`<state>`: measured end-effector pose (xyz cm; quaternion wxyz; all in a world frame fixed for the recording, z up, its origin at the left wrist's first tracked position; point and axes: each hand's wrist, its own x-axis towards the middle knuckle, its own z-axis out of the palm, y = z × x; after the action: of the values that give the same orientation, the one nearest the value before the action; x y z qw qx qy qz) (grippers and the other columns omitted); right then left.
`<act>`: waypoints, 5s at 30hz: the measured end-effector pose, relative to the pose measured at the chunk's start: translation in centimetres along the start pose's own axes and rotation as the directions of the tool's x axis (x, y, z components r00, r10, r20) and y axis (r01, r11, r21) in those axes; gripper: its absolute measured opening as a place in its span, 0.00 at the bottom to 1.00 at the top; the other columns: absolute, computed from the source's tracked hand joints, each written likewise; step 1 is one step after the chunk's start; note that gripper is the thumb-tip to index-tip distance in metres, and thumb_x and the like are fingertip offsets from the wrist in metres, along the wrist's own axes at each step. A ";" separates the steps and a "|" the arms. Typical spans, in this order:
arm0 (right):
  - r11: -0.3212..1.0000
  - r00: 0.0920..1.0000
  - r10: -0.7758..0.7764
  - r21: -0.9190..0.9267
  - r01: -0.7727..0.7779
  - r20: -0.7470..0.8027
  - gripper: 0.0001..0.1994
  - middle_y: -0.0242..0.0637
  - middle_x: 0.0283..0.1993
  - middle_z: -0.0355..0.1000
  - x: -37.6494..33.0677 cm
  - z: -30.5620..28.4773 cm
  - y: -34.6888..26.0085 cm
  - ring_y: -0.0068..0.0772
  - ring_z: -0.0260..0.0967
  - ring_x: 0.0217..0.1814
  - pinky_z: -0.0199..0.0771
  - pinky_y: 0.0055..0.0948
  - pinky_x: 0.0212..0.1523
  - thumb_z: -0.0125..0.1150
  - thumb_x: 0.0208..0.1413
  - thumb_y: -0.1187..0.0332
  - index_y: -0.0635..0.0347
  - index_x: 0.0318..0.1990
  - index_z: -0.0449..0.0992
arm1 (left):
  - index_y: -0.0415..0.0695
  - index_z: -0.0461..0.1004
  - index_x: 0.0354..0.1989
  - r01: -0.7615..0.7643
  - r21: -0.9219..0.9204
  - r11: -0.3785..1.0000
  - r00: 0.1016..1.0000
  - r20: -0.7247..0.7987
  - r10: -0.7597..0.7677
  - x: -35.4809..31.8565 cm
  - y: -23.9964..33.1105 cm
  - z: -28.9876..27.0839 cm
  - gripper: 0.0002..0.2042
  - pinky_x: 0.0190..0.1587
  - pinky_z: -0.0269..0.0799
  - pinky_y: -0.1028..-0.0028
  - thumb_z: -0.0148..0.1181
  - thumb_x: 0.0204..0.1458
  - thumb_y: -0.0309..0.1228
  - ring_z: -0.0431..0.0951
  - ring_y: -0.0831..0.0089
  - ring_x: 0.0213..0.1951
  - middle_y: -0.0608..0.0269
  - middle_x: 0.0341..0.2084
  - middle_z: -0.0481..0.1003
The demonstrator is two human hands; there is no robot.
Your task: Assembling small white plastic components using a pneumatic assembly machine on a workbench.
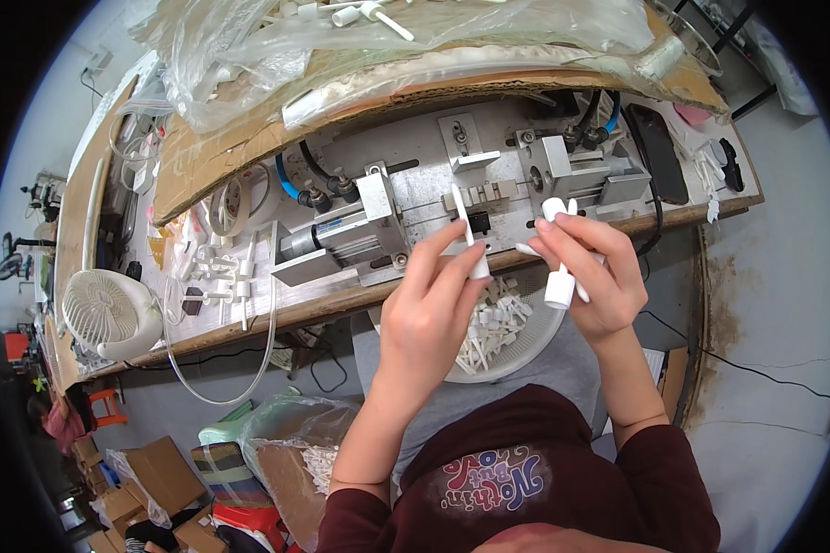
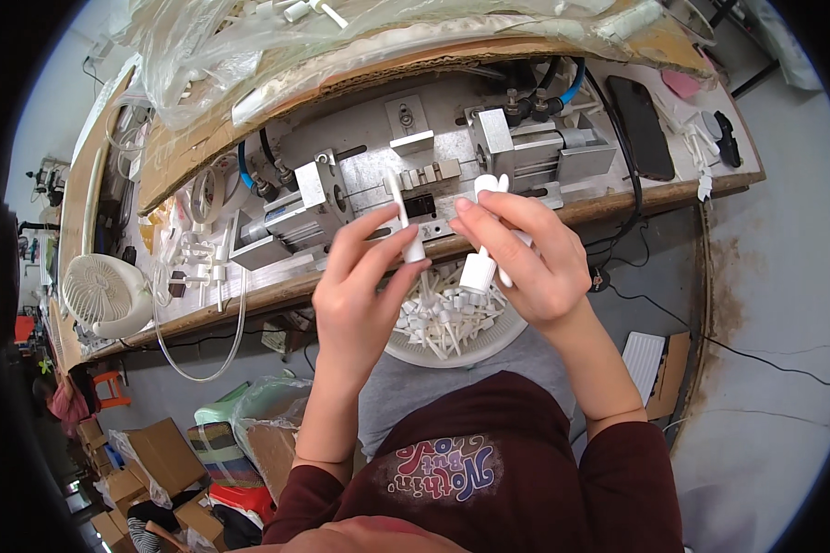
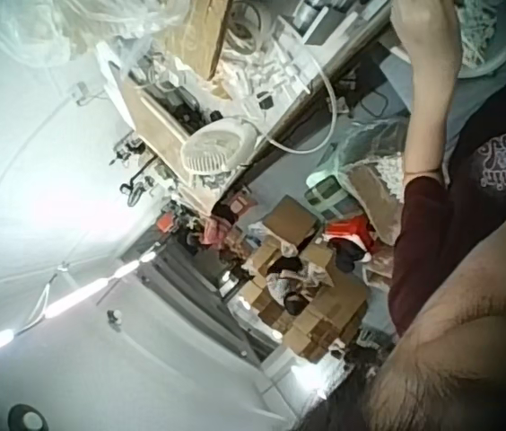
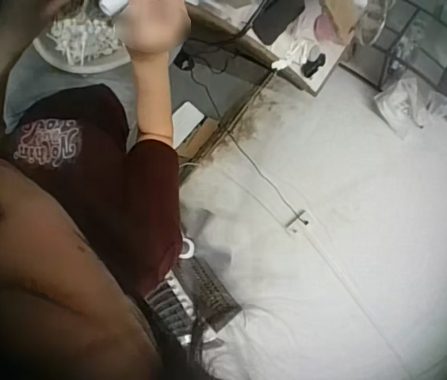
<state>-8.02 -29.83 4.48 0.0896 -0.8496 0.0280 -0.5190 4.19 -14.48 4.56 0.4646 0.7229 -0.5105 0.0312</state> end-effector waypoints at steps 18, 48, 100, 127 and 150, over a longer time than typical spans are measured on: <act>0.996 0.983 -0.053 -0.055 0.064 0.177 0.22 0.46 0.47 0.75 -1.7 0.0 0.0 0.37 0.74 0.33 0.77 0.30 0.31 0.66 0.41 0.74 0.70 0.48 0.80 | 0.41 0.82 0.42 -0.075 -0.037 0.996 0.994 0.074 0.078 1.3 -1.4 0.1 0.17 0.31 0.78 0.75 0.75 0.41 0.28 0.82 0.70 0.27 0.60 0.43 0.82; -0.238 0.385 0.725 0.734 -0.636 0.570 0.09 0.38 0.28 0.75 -0.7 -1.7 -1.6 0.17 0.62 0.13 0.58 0.15 0.13 0.65 0.61 0.74 0.61 0.42 0.68 | 0.43 0.83 0.38 -0.203 0.365 0.908 0.978 0.114 0.172 1.9 -1.1 0.6 0.14 0.28 0.74 0.74 0.74 0.42 0.31 0.78 0.71 0.23 0.66 0.45 0.83; 0.707 0.843 0.422 0.462 -0.536 0.332 0.23 0.42 0.51 0.78 6.4 1.8 -3.4 0.24 0.75 0.49 0.72 0.23 0.46 0.61 0.62 0.69 0.62 0.64 0.68 | 0.36 0.81 0.43 -0.101 -0.105 0.989 0.975 -0.211 0.077 1.5 0.4 -2.1 0.16 0.36 0.81 0.72 0.70 0.42 0.17 0.82 0.68 0.36 0.57 0.38 0.79; 0.989 0.672 0.148 -0.125 -0.083 0.726 0.11 0.56 0.39 0.74 21.0 11.0 10.7 0.57 0.73 0.45 0.71 0.44 0.47 0.52 0.64 0.65 0.64 0.44 0.69 | 0.42 0.82 0.40 -0.161 0.304 0.939 0.985 0.105 0.135 1.4 -1.5 0.9 0.14 0.28 0.74 0.72 0.71 0.43 0.27 0.78 0.68 0.22 0.61 0.51 0.80; 0.237 0.473 0.276 0.418 -0.877 0.837 0.07 0.27 0.24 0.76 5.3 -0.4 1.0 0.11 0.70 0.24 0.64 0.15 0.23 0.66 0.60 0.70 0.63 0.43 0.80 | 0.26 0.78 0.47 0.416 -0.865 0.281 0.906 0.366 -0.214 -0.1 -1.1 -4.6 0.14 0.43 0.85 0.71 0.66 0.51 0.14 0.83 0.62 0.41 0.50 0.44 0.75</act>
<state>-5.95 -31.61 9.13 0.6804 -0.7233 0.0886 -0.0782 6.95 -11.12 6.38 0.7392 0.4158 -0.3220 -0.4208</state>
